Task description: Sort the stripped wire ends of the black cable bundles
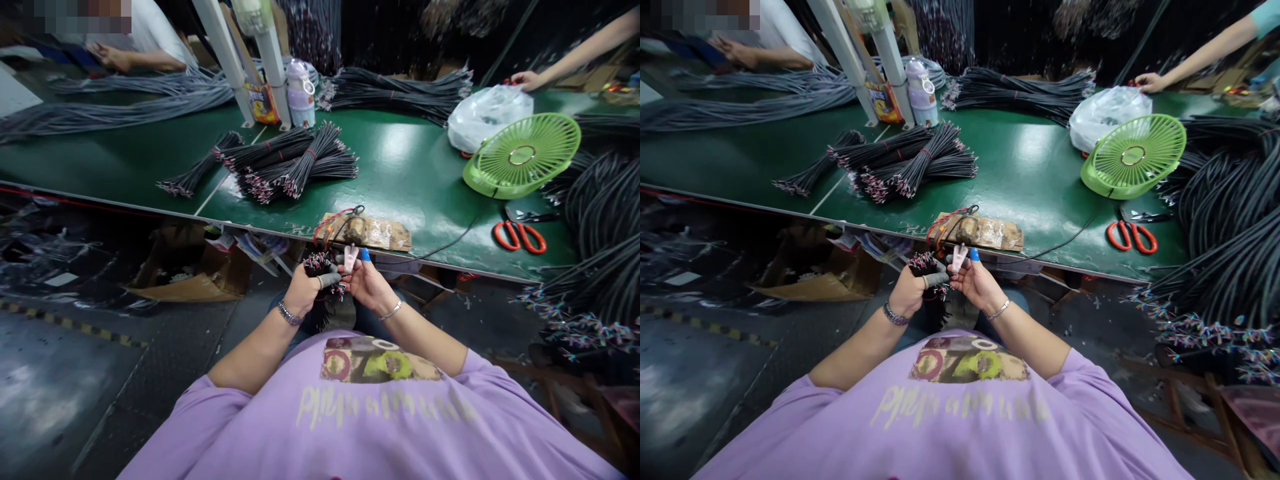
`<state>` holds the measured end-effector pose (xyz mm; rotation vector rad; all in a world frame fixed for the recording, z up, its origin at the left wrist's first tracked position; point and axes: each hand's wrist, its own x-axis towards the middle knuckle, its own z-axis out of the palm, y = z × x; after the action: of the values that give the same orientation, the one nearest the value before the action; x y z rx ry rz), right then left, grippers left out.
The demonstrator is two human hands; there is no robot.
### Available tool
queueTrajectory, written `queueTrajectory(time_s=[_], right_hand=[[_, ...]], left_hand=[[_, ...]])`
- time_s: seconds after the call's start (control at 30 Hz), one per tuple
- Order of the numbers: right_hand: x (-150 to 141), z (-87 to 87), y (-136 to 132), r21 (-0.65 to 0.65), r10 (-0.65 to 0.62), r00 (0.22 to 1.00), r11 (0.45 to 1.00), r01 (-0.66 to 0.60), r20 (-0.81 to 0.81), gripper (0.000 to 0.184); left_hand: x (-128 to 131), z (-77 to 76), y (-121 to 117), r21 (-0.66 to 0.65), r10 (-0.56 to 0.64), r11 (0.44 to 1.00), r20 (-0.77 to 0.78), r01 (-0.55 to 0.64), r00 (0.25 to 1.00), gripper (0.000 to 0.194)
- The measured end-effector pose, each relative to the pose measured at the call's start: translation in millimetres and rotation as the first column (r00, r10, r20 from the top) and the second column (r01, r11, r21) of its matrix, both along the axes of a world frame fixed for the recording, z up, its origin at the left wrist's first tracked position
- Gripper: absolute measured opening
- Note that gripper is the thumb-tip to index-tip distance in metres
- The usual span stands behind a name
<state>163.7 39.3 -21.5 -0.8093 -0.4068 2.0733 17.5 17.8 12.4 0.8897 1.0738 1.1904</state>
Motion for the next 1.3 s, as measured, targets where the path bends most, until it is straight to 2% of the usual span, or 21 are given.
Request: queueTrajectory(time_s=[0.2,0.33,0.43,0.53,0.73,0.97,1.13,1.2,1.3], right_hand=[[10,-3.4,-15,-0.021,0.095,0.995,0.995,-0.095,-0.024,0.041],[13,-7.2,-29,0.047,0.157,0.984,0.986,-0.161,0.089,0.032],[11,-5.7,-33,0.225,0.047,0.955,0.967,-0.116,0.292,0.028],[7,-0.2,-33,0.4,-0.067,0.902,0.908,-0.121,0.426,0.03],[2,5.2,-33,0.502,-0.172,0.863,0.858,-0.105,0.474,0.029],[6,2.3,-30,0.416,-0.166,0.88,0.908,-0.04,0.446,0.027],[7,-0.9,-29,0.382,-0.142,0.897,0.924,-0.033,0.419,0.025],[7,-3.0,-29,0.348,-0.109,0.917,0.937,-0.035,0.384,0.025],[9,-5.1,-28,0.264,-0.017,0.958,0.963,-0.062,0.286,0.024]], left_hand=[[-7,-6.0,-8,0.001,-0.063,0.998,-0.077,0.063,0.995,0.028],[-14,-14.7,-8,0.026,-0.043,0.999,-0.149,0.047,0.988,0.025],[-16,-15.3,-8,-0.002,-0.134,0.991,-0.199,0.136,0.971,0.027],[-16,-14.4,-9,-0.017,-0.201,0.979,-0.256,0.203,0.946,0.034],[-15,-19.7,-12,-0.002,-0.239,0.968,-0.331,0.253,0.913,0.036],[-14,-8.4,-16,-0.037,-0.304,0.952,-0.214,0.303,0.928,0.027],[-12,-8.6,-16,-0.049,-0.227,0.974,-0.126,0.223,0.966,0.027],[-13,-10.1,-15,-0.059,-0.223,0.974,-0.11,0.218,0.969,0.026],[-15,-10.8,-14,-0.082,-0.281,0.958,-0.074,0.275,0.957,0.026]])
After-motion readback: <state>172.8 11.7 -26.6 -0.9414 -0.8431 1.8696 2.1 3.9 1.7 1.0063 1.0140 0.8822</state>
